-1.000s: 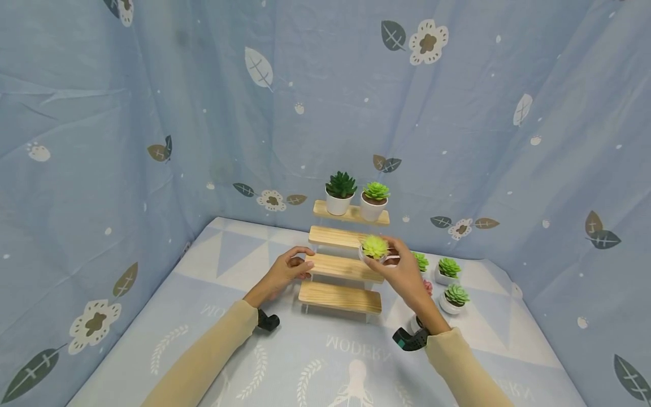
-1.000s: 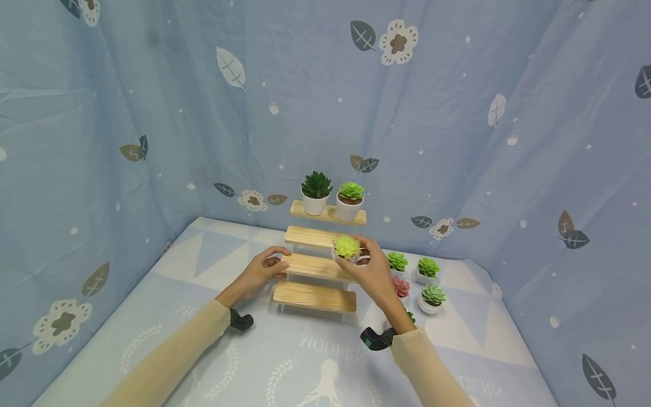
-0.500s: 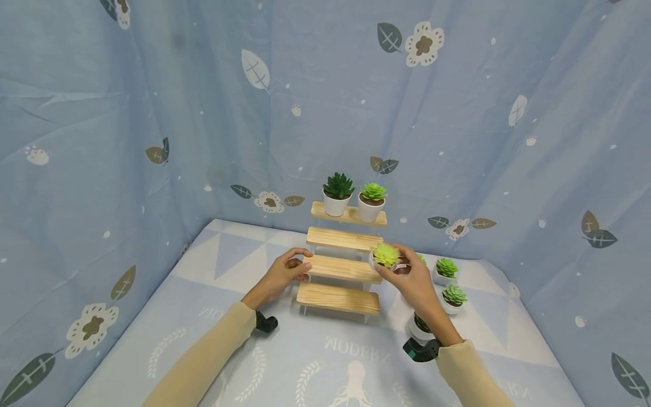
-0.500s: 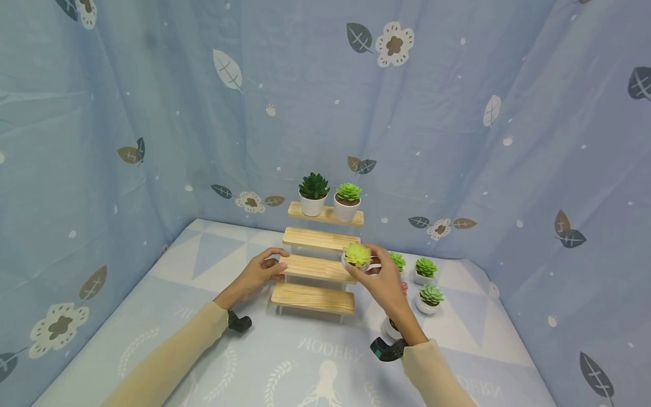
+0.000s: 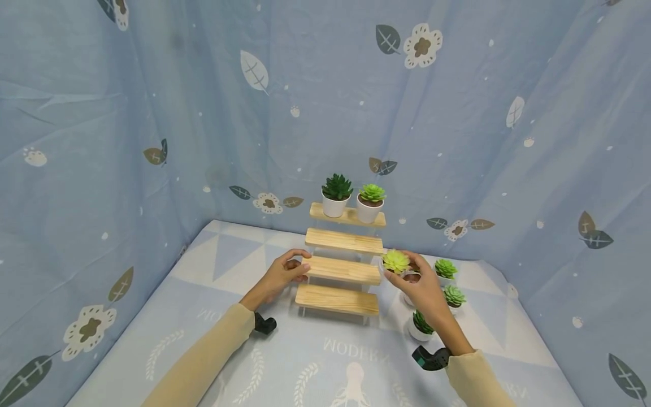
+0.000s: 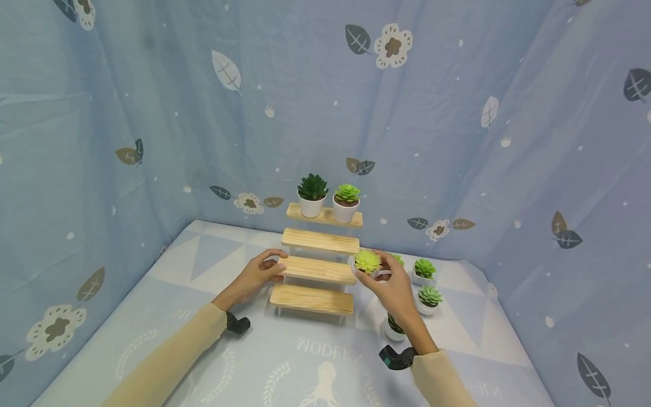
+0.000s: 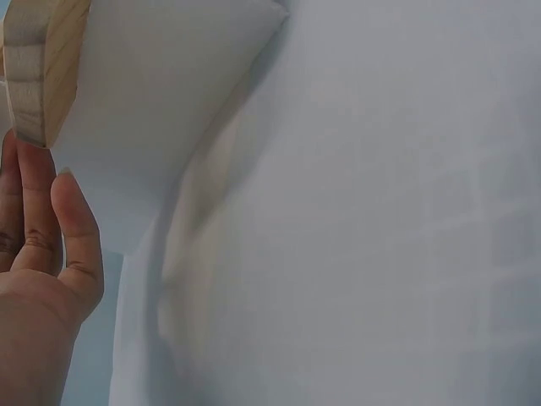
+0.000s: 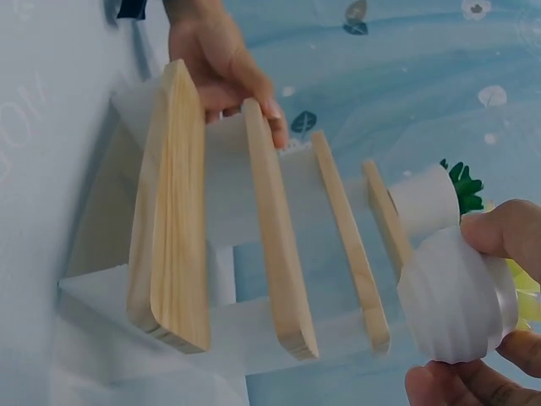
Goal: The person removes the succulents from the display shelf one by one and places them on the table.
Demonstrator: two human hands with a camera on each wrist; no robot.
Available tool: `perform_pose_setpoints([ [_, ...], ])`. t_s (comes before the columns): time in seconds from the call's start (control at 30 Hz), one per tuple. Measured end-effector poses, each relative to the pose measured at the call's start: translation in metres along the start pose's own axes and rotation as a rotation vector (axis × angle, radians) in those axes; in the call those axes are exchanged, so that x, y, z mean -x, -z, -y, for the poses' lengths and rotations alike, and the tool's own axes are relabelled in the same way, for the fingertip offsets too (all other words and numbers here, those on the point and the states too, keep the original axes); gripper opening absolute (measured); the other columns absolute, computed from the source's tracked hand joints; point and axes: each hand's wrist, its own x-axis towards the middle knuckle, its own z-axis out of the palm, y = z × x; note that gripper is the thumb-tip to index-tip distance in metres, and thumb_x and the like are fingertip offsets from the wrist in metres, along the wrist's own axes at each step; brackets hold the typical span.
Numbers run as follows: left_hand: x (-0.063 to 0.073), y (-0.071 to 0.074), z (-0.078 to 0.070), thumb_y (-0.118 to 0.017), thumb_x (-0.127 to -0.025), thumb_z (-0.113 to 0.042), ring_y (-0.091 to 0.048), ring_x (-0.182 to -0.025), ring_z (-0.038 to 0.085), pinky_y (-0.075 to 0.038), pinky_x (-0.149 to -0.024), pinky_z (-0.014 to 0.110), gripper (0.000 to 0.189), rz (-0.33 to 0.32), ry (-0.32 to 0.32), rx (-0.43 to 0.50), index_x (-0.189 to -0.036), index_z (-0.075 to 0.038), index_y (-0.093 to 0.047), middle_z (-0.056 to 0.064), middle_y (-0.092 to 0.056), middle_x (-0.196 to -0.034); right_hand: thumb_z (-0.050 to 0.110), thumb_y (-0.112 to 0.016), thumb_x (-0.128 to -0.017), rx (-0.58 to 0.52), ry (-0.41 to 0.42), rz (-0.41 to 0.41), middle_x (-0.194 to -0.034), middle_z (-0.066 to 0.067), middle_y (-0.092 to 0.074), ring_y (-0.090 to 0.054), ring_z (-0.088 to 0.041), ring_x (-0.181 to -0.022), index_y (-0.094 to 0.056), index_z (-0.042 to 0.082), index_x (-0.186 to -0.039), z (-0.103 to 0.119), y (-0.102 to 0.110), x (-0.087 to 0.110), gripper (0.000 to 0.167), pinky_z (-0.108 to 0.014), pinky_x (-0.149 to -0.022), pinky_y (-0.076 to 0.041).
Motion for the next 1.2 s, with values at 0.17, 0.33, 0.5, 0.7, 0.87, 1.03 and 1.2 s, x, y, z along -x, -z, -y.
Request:
perform_pose_setpoints([
  [0.17,-0.001,-0.001,0.002,-0.07,-0.101,-0.024,-0.066,-0.101,0.049,-0.059,-0.088,0.044,0.042,-0.007,-0.001,0.006,-0.139,-0.011,-0.057,0.017,-0.063,-0.1,0.048,-0.081,-0.089,-0.007,-0.028,-0.015,-0.129,-0.013,-0.05,-0.06,-0.027,-0.101,-0.047,0.018,-0.151,-0.006,0.006,0.004,0.077,-0.035,-0.083,-0.053],
  [0.33,-0.001,0.0,0.002,-0.071,-0.1,-0.026,-0.068,-0.1,0.047,-0.057,-0.09,0.048,0.042,-0.007,0.008,0.009,-0.138,-0.013,-0.058,0.018,-0.063,-0.1,0.048,-0.08,-0.09,0.018,-0.051,-0.028,-0.13,-0.013,-0.049,-0.058,-0.027,-0.103,-0.044,0.017,-0.153,-0.013,0.014,0.007,0.078,-0.033,-0.083,-0.053],
  [0.5,-0.001,-0.001,0.002,-0.071,-0.1,-0.026,-0.07,-0.096,0.039,-0.057,-0.09,0.048,0.042,-0.008,0.007,0.007,-0.138,-0.013,-0.058,0.016,-0.063,-0.098,0.047,-0.079,-0.091,0.018,-0.053,-0.051,-0.13,-0.013,-0.051,-0.057,-0.026,-0.104,-0.043,0.016,-0.154,-0.022,0.021,0.009,0.079,-0.028,-0.08,-0.053],
  [0.7,-0.001,-0.001,0.001,-0.072,-0.1,-0.026,-0.069,-0.097,0.042,-0.058,-0.088,0.047,0.042,-0.01,0.004,0.007,-0.138,-0.013,-0.058,0.016,-0.063,-0.097,0.048,-0.079,-0.091,0.031,-0.094,-0.081,-0.133,-0.015,-0.05,-0.058,-0.029,-0.109,-0.042,0.013,-0.155,-0.029,0.028,0.014,0.082,-0.024,-0.078,-0.054],
  [0.87,-0.002,0.0,0.003,-0.071,-0.1,-0.026,-0.067,-0.1,0.048,-0.058,-0.089,0.048,0.042,-0.004,-0.004,0.012,-0.138,-0.013,-0.057,0.019,-0.062,-0.099,0.05,-0.078,-0.091,0.047,-0.136,-0.093,-0.137,-0.015,-0.049,-0.057,-0.03,-0.114,-0.04,0.014,-0.157,-0.033,0.036,0.02,0.085,-0.021,-0.082,-0.052],
  [1.03,-0.002,0.0,0.004,-0.071,-0.101,-0.025,-0.065,-0.103,0.051,-0.058,-0.09,0.047,0.041,0.0,-0.009,0.014,-0.138,-0.014,-0.058,0.022,-0.062,-0.101,0.048,-0.078,-0.091,0.024,-0.167,-0.089,-0.142,-0.016,-0.047,-0.055,-0.033,-0.124,-0.037,0.014,-0.158,-0.039,0.045,0.027,0.086,-0.014,-0.083,-0.049],
  [1.2,-0.001,0.0,0.004,-0.07,-0.101,-0.025,-0.066,-0.102,0.05,-0.058,-0.09,0.047,0.041,0.0,-0.014,-0.002,-0.138,-0.013,-0.057,0.023,-0.062,-0.102,0.049,-0.077,-0.092,0.029,-0.19,-0.089,-0.146,-0.017,-0.044,-0.051,-0.036,-0.132,-0.034,0.012,-0.159,-0.045,0.051,0.033,0.088,-0.008,-0.083,-0.045],
])
